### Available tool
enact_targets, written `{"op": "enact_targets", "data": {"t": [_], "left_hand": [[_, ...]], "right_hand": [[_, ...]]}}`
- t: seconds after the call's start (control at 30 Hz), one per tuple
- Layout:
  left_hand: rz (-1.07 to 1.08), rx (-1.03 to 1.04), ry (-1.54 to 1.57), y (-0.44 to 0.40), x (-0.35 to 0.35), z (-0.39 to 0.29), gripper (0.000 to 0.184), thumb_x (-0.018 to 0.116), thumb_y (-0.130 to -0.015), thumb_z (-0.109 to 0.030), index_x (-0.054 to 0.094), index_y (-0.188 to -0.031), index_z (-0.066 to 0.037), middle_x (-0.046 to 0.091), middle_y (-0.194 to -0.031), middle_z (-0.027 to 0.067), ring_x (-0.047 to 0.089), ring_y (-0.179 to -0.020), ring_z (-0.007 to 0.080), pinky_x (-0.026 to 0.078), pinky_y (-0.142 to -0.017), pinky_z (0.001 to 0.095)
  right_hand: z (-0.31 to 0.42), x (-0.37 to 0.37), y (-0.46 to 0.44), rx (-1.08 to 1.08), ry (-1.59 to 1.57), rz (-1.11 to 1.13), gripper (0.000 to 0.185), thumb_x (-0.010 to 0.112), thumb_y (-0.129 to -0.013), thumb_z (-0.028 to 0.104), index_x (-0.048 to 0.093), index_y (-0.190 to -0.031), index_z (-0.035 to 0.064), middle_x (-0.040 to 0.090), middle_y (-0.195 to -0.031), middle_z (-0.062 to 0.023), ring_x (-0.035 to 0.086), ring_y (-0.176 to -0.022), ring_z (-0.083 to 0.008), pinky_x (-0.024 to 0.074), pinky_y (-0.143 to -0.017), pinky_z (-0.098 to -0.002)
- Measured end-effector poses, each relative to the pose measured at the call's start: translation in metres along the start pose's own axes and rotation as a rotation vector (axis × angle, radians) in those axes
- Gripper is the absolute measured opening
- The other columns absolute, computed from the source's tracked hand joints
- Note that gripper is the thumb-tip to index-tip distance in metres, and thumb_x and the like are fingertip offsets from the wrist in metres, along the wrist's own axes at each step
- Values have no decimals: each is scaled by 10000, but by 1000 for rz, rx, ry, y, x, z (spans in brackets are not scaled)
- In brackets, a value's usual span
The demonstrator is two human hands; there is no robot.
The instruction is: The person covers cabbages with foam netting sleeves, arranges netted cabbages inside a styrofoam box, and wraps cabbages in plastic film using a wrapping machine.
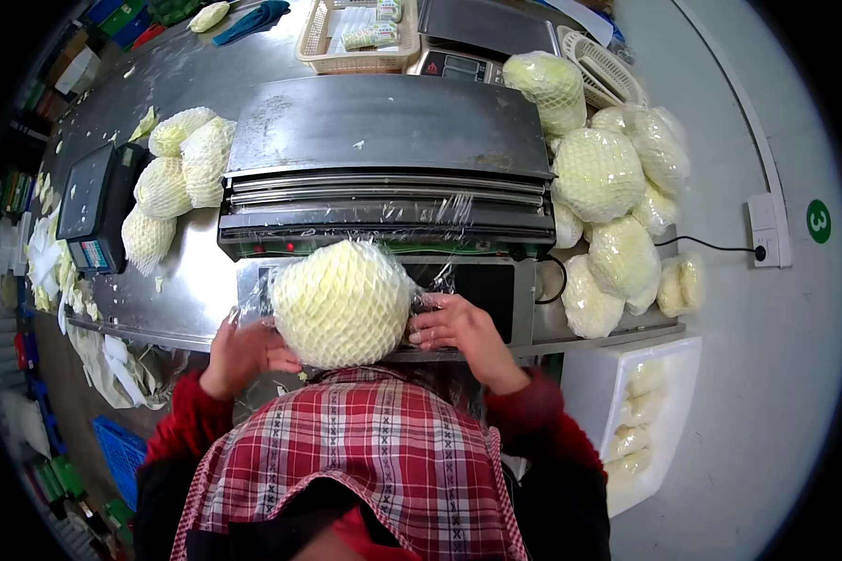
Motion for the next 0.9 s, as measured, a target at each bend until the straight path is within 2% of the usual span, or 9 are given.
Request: {"op": "enact_targets", "data": {"t": [0.07,0.13,0.2,0.3,0.4,0.47,0.53,0.77,0.9], "left_hand": [[-84,77,123,13,15,15,528,405,-1015,-346,420,-1332,75,582,-1208,228,655,-967,322,544,-826,394],[-418,409,-326,26,15,16,498,370,-1030,-329,483,-1268,94,625,-1106,246,678,-883,295,559,-772,372],[-558,443,-502,38,7,15,491,365,-1030,-359,595,-1061,73,668,-846,214,681,-694,257,562,-649,345],[-777,437,-354,81,14,0,472,381,-1024,-379,515,-723,-41,531,-495,83,527,-389,187,424,-368,288],[-756,16,-72,91,-73,63,431,421,-1013,-377,550,-763,-52,501,-493,54,491,-377,153,410,-346,284],[-545,-40,-966,42,-69,85,379,445,-988,-386,584,-851,-61,547,-636,98,544,-533,194,460,-480,321],[-336,153,-990,-7,-34,92,402,428,-985,-406,583,-905,-45,541,-748,119,537,-639,216,460,-549,335],[3,726,-763,-48,115,2,545,366,-975,-477,578,-1094,11,521,-1140,195,515,-1008,291,462,-790,385],[801,425,-549,-46,159,-12,712,307,-945,-578,564,-1196,37,505,-1313,234,490,-1189,344,451,-928,441]], "right_hand": [[-9,13,2,-335,346,-171,283,457,-1014,200,526,-1177,-21,659,-874,-119,665,-773,-161,532,-651,-253],[-13,16,-9,-561,650,-316,118,489,-977,75,576,-984,-4,625,-727,-61,613,-619,-90,477,-526,-212],[-1,17,-19,-599,511,-489,268,467,-1001,150,520,-773,19,520,-592,-3,457,-459,-47,358,-426,-204],[2,5,7,-206,196,-426,354,490,-1009,259,496,-701,85,438,-557,48,355,-435,-23,274,-400,-198],[-77,-13,38,159,149,-365,360,493,-1007,263,551,-731,39,459,-569,41,392,-465,-36,314,-423,-226],[-121,-3,31,342,199,-346,301,513,-993,252,651,-939,-10,574,-658,-4,483,-514,-82,373,-458,-249],[-157,20,5,360,373,-190,302,550,-960,201,594,-1190,11,667,-987,-121,646,-813,-162,521,-650,-316],[-93,89,-14,-132,50,359,369,562,-956,235,549,-1253,17,605,-1142,-118,568,-1023,-189,452,-848,-338],[-66,103,-12,-327,63,424,411,569,-953,254,522,-1288,20,569,-1230,-116,524,-1143,-204,412,-960,-351]]}}
Point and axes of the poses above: each hand's wrist, its own y-axis away from the middle knuckle, its own x-axis out of the palm, z = x × y, the point moved 4 cm from there along -y, towards the middle knuckle
